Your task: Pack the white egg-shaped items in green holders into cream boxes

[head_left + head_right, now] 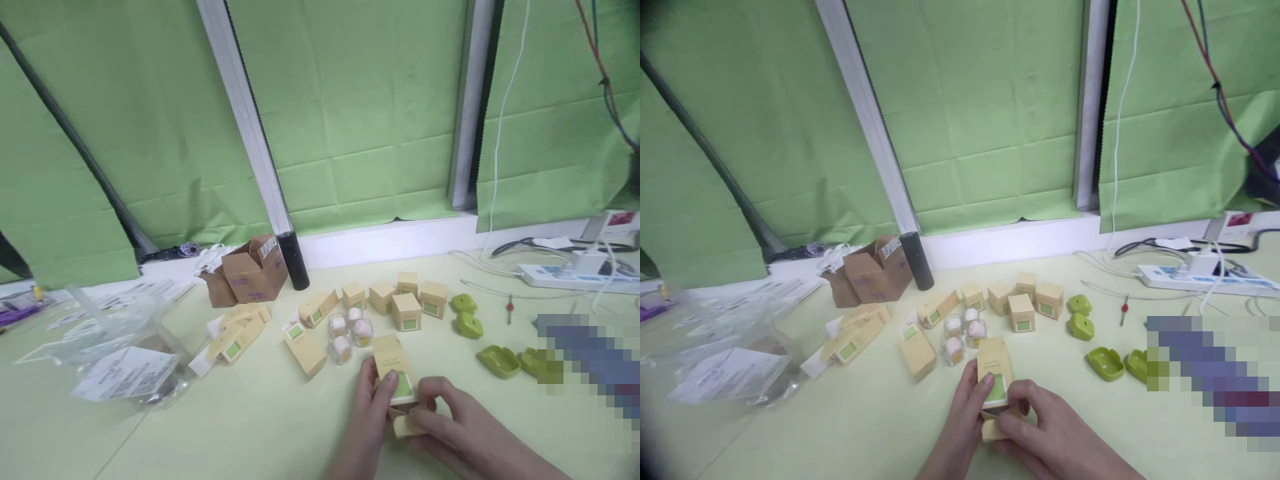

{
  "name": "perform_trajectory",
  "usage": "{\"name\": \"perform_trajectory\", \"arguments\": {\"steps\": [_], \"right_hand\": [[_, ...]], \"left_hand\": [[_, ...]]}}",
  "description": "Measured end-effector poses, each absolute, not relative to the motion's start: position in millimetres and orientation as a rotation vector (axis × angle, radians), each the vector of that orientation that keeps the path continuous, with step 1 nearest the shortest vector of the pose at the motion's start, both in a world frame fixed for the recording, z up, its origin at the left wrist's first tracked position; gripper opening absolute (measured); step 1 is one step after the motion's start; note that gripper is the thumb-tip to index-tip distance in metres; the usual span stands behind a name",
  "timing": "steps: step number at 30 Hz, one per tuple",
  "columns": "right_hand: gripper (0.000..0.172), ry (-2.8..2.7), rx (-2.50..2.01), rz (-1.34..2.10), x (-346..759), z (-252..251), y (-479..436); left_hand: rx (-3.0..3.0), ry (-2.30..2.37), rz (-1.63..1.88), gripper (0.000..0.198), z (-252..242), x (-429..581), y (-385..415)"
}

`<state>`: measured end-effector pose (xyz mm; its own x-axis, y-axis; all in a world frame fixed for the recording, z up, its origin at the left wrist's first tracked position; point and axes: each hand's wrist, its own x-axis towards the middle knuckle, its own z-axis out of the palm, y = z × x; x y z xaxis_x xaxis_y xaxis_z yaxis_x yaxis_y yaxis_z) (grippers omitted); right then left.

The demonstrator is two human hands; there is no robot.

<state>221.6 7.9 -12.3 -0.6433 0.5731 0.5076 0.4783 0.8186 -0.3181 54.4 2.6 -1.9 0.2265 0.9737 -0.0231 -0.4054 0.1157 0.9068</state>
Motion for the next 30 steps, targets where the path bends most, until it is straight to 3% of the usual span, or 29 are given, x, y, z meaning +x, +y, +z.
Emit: {"name": "perform_trajectory", "arguments": {"steps": [10, 15, 20, 30], "right_hand": [[0.031, -1.962, -0.838, 0.488, 215.9, -24.8, 11.7], [0.054, -1.846, -0.908, 0.765, 222.5, -16.8, 15.6], [0.017, -1.672, -0.939, 1.028, 222.7, -8.6, 27.1], [0.027, -1.611, -1.094, 1.058, 225.9, -1.9, 28.2]], "left_hand": [[1.038, 0.698, 1.170, 0.038, -6.7, 49.9, 6.2], [1.175, 0.687, 1.196, 0.046, -12.7, 48.5, 5.8], [1.480, 0.874, 0.912, 0.052, -30.5, 51.3, 0.1], [1.576, 0.938, 0.881, 0.065, -47.8, 53.4, 1.0]]}}
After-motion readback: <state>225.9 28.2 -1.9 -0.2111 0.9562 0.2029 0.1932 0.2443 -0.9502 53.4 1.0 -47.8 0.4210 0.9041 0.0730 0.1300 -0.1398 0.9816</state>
